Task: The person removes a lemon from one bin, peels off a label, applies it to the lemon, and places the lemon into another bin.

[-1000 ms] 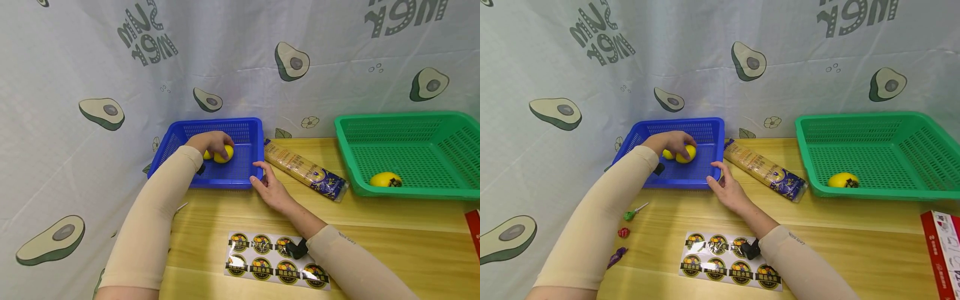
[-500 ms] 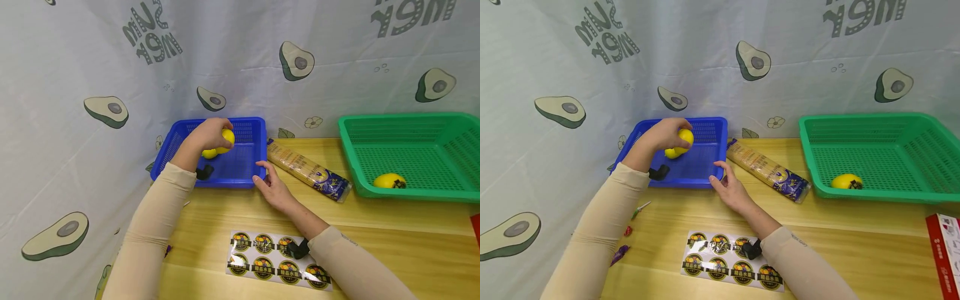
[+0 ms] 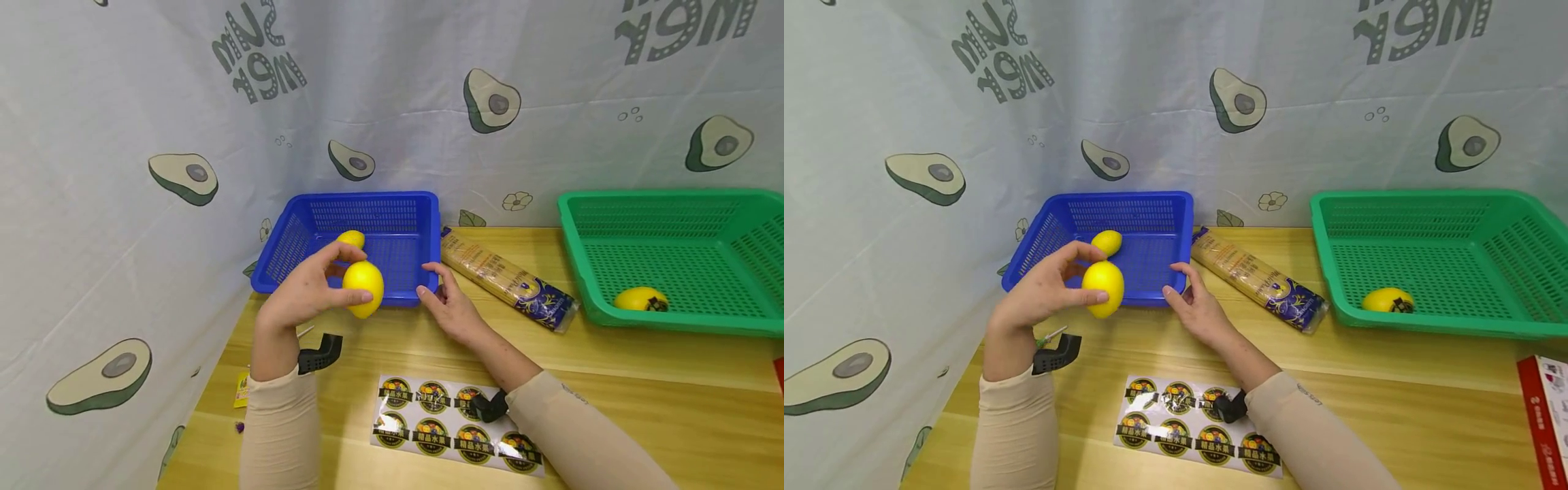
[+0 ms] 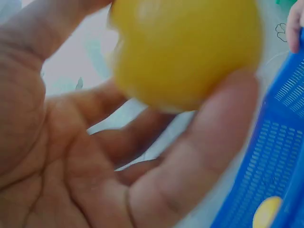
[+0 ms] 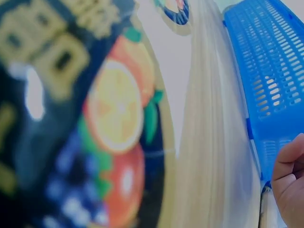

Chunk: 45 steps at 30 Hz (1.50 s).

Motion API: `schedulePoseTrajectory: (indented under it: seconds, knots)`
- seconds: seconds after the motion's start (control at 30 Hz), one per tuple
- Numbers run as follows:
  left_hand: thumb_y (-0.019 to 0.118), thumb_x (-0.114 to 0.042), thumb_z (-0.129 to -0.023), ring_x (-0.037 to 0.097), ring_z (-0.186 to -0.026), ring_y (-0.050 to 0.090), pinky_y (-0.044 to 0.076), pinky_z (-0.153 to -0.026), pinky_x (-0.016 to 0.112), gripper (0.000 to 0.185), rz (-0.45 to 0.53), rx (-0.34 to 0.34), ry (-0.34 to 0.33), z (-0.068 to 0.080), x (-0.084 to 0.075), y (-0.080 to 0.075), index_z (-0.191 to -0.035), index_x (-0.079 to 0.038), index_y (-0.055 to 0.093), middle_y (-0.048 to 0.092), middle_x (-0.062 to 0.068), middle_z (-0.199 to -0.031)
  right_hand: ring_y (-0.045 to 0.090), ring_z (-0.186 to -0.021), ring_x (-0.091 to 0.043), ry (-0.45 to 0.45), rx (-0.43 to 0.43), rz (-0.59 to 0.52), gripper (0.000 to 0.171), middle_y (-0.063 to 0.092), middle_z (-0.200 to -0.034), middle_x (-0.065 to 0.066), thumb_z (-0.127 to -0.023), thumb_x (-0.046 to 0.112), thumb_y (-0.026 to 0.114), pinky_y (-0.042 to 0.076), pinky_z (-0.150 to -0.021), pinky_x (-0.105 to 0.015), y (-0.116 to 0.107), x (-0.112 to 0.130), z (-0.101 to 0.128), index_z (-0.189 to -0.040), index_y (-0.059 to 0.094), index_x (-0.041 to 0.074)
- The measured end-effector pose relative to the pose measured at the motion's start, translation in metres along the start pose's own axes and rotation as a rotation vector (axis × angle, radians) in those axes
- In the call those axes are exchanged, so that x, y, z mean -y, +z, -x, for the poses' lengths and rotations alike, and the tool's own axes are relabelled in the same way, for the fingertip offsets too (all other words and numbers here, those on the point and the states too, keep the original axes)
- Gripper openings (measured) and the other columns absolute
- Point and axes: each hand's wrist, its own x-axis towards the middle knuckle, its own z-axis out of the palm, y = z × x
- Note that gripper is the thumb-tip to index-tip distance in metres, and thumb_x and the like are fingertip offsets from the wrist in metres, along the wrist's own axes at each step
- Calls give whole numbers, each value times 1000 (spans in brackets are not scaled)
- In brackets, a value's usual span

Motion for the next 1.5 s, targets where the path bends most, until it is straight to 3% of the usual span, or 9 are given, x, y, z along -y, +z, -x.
schedulePoseTrajectory:
  seconds: [0.17,0.3,0.43,0.6,0.87,1.03,1.2,1.4,1.5]
  knots:
    - [85,-20,-83,24,-97,64,60,-75,35,55,31,188,-119,19,15,22,-128,-8,56,65,13,-115,41,-61,-15,-9,67,-57,52,43,-74,-1,-104,31,60,36,-53,-24,-10,3,0,-151,39,22]
    - [84,-22,-84,21,-90,64,59,-73,32,54,-6,255,-146,19,29,54,-126,-4,56,65,15,-112,47,-62,-18,-5,134,-132,60,48,-79,-5,-105,30,59,43,-55,-27,-22,6,3,-158,33,23]
    - [82,-25,-85,17,-91,63,55,-77,27,54,-60,238,-72,11,40,92,-126,-1,55,63,15,-120,53,-67,-21,-10,140,-168,60,54,-85,-9,-106,29,56,50,-60,-32,-36,9,15,-160,29,23]
    - [78,-26,-90,15,-96,65,56,-77,24,57,40,202,-57,-6,43,136,-133,-2,52,59,14,-127,54,-66,-18,-2,72,-131,58,56,-86,-12,-106,25,56,52,-61,-33,-59,7,47,-159,31,18]
    - [79,-40,-88,12,-100,60,52,-78,19,59,-43,87,-27,-54,19,183,-133,-9,56,61,7,-124,54,-65,-19,39,-3,-2,50,53,-88,-12,-106,22,56,54,-63,-31,-104,4,103,-150,38,6]
    - [79,-49,-87,12,-98,57,51,-75,19,59,-194,44,-51,-82,10,199,-130,-15,57,61,5,-123,48,-61,-12,28,58,92,37,50,-83,-7,-102,18,63,46,-53,-26,-101,1,122,-133,51,2]
    - [77,-51,-88,11,-98,57,50,-77,20,60,-236,58,-92,-89,17,202,-133,-17,57,62,4,-123,51,-66,-7,22,269,133,36,56,-85,-3,-98,24,69,45,-56,-24,-87,-8,121,-128,58,6]
    - [72,-54,-91,22,-122,59,53,-100,37,71,-266,15,-89,-68,21,193,-146,-16,48,57,9,-139,52,-68,-4,-20,415,196,35,59,-84,2,-95,28,73,47,-60,-23,-75,-15,117,-123,63,9]
    - [67,-50,-96,20,-108,64,55,-89,34,55,-330,35,-78,-45,20,180,-136,-14,55,64,7,-124,51,-69,-3,-45,435,228,36,58,-83,4,-94,28,75,46,-62,-23,-70,-15,117,-122,64,10]
